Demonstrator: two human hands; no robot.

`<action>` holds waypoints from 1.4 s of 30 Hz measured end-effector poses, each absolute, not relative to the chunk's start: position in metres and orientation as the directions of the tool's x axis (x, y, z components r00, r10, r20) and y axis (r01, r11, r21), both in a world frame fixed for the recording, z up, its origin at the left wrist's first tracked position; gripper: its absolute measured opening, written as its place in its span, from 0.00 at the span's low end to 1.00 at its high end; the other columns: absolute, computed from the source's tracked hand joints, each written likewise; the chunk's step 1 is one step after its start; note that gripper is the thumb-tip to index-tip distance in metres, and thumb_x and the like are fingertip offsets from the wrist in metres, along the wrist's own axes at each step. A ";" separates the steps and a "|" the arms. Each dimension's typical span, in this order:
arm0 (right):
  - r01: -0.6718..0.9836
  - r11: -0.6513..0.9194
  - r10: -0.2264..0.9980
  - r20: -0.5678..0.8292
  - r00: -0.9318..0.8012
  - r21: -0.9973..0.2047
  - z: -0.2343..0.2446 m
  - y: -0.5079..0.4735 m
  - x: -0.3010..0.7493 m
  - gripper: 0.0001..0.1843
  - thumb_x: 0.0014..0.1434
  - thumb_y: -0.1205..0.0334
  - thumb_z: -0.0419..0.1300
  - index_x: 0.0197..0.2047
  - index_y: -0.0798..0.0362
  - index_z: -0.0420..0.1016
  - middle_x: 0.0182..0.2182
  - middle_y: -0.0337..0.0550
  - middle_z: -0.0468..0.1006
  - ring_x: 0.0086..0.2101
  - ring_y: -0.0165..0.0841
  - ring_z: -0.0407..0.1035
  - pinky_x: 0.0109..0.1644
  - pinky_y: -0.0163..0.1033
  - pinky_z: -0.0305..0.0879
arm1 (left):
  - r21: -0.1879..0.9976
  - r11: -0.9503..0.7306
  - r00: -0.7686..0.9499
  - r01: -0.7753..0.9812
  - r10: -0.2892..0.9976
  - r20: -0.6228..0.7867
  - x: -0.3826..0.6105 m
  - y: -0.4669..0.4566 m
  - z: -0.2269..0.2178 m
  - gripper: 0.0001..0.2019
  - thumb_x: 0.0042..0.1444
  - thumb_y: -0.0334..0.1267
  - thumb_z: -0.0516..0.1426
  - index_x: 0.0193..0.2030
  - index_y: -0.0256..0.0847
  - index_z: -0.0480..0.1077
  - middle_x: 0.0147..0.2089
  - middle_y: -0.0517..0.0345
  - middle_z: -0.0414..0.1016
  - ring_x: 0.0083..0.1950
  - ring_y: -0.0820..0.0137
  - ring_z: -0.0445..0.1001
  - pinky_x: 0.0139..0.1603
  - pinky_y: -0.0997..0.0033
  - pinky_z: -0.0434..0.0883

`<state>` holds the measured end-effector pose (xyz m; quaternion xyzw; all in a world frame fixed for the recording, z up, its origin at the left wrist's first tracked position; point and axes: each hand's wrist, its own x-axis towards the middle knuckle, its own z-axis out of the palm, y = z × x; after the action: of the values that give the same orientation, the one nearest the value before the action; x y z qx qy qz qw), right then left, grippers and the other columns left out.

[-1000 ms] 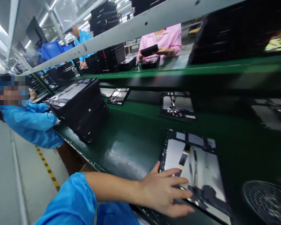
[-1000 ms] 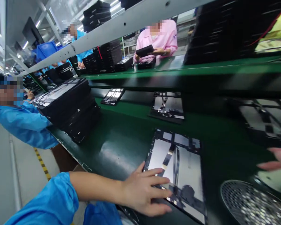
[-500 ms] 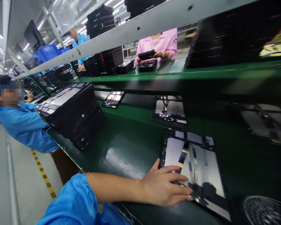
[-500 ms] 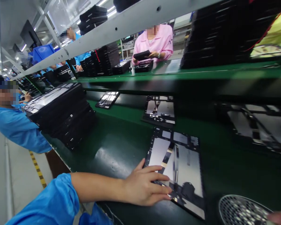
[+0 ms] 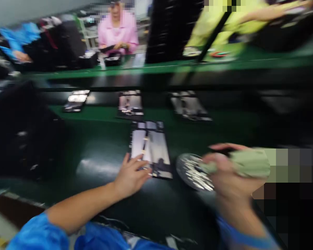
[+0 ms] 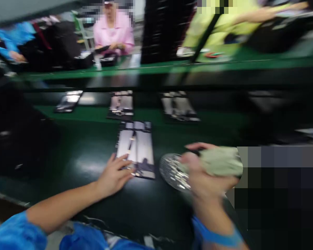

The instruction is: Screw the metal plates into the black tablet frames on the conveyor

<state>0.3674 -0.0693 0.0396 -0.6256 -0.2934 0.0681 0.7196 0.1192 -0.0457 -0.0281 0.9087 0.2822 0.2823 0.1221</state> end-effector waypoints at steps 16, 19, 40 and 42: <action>0.322 0.391 0.566 0.501 0.654 -0.862 0.027 -0.082 0.376 0.12 0.60 0.61 0.67 0.46 0.50 0.73 0.36 0.37 0.79 0.22 0.25 0.71 0.27 0.35 0.73 | 0.406 -0.815 0.686 0.413 0.572 0.450 0.109 -0.044 -0.025 0.10 0.70 0.37 0.58 0.53 0.46 0.79 0.60 0.49 0.80 0.69 0.52 0.72 0.70 0.33 0.63; 0.316 0.370 0.580 0.483 0.656 -0.873 0.026 -0.079 0.374 0.12 0.60 0.59 0.68 0.46 0.50 0.74 0.35 0.38 0.79 0.22 0.25 0.71 0.28 0.35 0.74 | 0.414 -0.809 0.692 0.418 0.578 0.432 0.109 -0.045 -0.023 0.10 0.70 0.36 0.58 0.53 0.46 0.79 0.60 0.49 0.80 0.69 0.52 0.72 0.70 0.32 0.63; 0.244 0.435 0.543 0.469 0.697 -0.867 0.048 -0.081 0.359 0.12 0.60 0.59 0.66 0.46 0.48 0.72 0.35 0.37 0.77 0.20 0.26 0.70 0.24 0.35 0.70 | 0.431 -0.800 0.691 0.418 0.588 0.421 0.114 -0.044 -0.024 0.11 0.71 0.36 0.57 0.54 0.45 0.79 0.61 0.47 0.79 0.70 0.52 0.70 0.71 0.32 0.62; 0.181 0.481 0.593 0.471 0.653 -0.858 0.056 -0.085 0.341 0.12 0.61 0.58 0.66 0.47 0.47 0.71 0.36 0.36 0.76 0.20 0.26 0.70 0.23 0.35 0.69 | 0.441 -0.797 0.688 0.412 0.590 0.423 0.116 -0.043 -0.024 0.10 0.71 0.36 0.57 0.53 0.45 0.79 0.60 0.47 0.79 0.70 0.52 0.70 0.71 0.32 0.62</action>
<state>0.3407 -0.0848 0.0557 -0.4912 -0.3940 0.1345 0.7652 0.1161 -0.0433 -0.0235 0.9050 0.2767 0.2820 0.1576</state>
